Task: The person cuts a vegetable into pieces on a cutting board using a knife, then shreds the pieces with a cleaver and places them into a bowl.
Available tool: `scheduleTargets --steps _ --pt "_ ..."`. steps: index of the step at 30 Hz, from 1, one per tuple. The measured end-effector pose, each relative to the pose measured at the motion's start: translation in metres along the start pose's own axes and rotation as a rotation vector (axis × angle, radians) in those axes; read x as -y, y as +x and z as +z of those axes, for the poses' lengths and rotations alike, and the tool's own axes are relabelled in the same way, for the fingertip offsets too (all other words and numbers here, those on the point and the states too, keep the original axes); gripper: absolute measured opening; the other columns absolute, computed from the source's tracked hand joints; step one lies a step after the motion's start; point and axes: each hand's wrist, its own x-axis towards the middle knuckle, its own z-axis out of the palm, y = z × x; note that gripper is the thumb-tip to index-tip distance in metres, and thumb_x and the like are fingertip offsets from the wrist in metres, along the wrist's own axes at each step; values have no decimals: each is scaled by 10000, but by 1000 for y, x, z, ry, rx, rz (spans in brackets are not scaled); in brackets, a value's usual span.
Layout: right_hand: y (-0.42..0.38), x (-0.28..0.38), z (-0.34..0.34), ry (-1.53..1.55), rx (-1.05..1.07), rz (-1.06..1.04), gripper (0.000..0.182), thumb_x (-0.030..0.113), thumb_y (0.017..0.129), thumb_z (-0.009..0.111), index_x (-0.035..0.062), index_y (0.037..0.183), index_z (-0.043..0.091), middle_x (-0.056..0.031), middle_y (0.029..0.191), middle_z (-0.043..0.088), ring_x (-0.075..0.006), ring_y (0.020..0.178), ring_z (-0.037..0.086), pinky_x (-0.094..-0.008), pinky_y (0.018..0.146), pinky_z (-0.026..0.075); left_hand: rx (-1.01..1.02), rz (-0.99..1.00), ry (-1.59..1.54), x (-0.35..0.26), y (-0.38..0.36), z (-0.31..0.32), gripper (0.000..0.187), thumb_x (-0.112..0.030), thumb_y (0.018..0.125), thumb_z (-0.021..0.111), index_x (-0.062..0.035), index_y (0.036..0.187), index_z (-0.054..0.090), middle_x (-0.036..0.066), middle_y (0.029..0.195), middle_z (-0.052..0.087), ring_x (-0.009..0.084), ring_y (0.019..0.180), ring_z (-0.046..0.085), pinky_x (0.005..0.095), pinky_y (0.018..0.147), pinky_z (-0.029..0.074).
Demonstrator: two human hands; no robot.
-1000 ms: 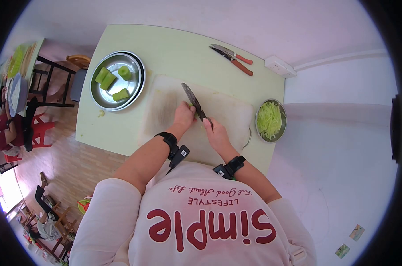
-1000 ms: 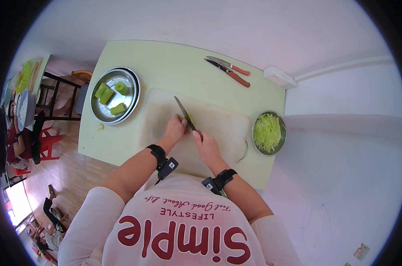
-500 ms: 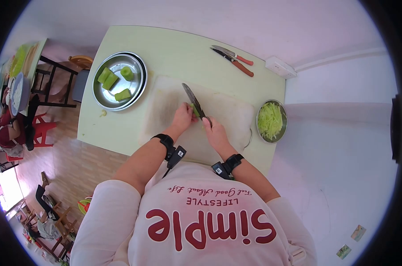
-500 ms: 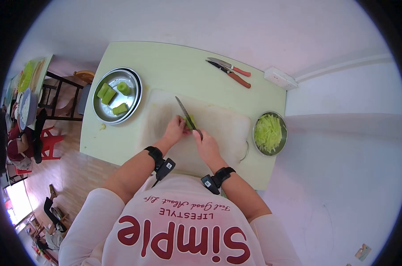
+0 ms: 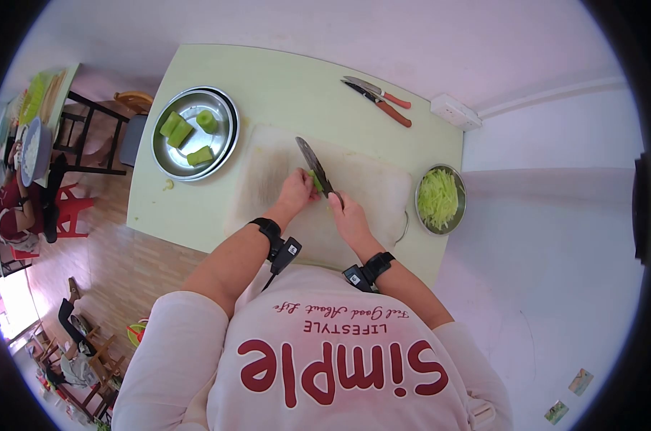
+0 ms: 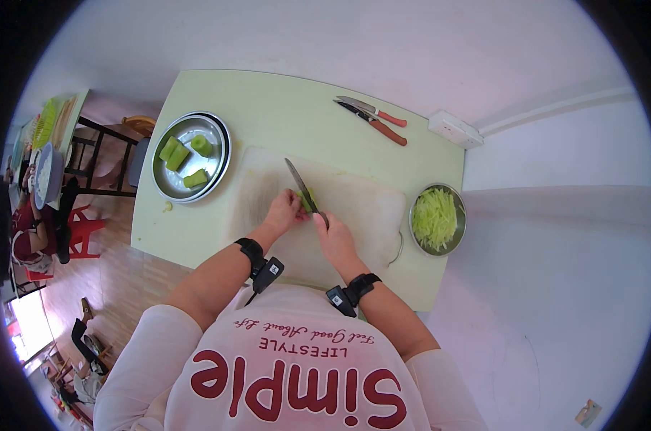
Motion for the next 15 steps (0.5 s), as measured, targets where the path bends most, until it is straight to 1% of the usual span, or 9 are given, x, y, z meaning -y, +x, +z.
scheduleTargets --steps 4,6,7,9,11,13,15 --pt "-1 -2 1 -1 0 -17 379 365 973 458 22 1053 598 -205 738 585 -350 675 580 -399 644 460 -60 43 61 8 7 3 131 -109 896 506 18 881 480 132 651 624 214 567 664 338 542 540" --pt "-3 -1 2 82 -51 -31 369 355 973 469 17 1050 597 -165 692 561 -279 619 552 -367 617 452 -95 27 93 4 6 5 134 -115 883 520 14 873 486 131 635 622 221 545 660 340 536 536" --pt "-5 0 0 82 -49 -32 369 355 973 469 17 1050 597 -165 692 561 -279 619 552 -367 617 452 -123 8 126 2 5 7 138 -120 870 534 11 865 492 131 620 621 229 523 656 342 530 531" --pt "-11 11 -10 96 1 35 367 354 962 477 34 1094 600 -192 752 607 -327 705 613 -393 654 473 -132 1 159 -1 5 9 150 -129 889 531 8 852 480 126 623 618 222 525 655 334 513 532" --pt "-16 18 -17 89 5 38 364 351 962 480 33 1093 599 -188 741 600 -322 690 606 -391 640 467 -140 -5 192 -3 5 11 168 -137 907 529 4 839 467 121 627 616 215 528 655 326 495 533" --pt "-18 19 -18 82 9 41 362 349 962 483 32 1093 599 -184 730 594 -317 675 600 -390 626 461 -178 -9 249 -4 5 12 173 -155 848 571 3 845 499 154 636 621 260 520 655 361 547 530" --pt "-19 18 -17 90 -12 -7 366 338 981 471 6 1076 591 -88 630 509 -169 571 499 -317 558 419 -181 -19 248 -4 5 13 177 -160 845 575 1 842 502 157 638 620 261 522 655 366 553 530"
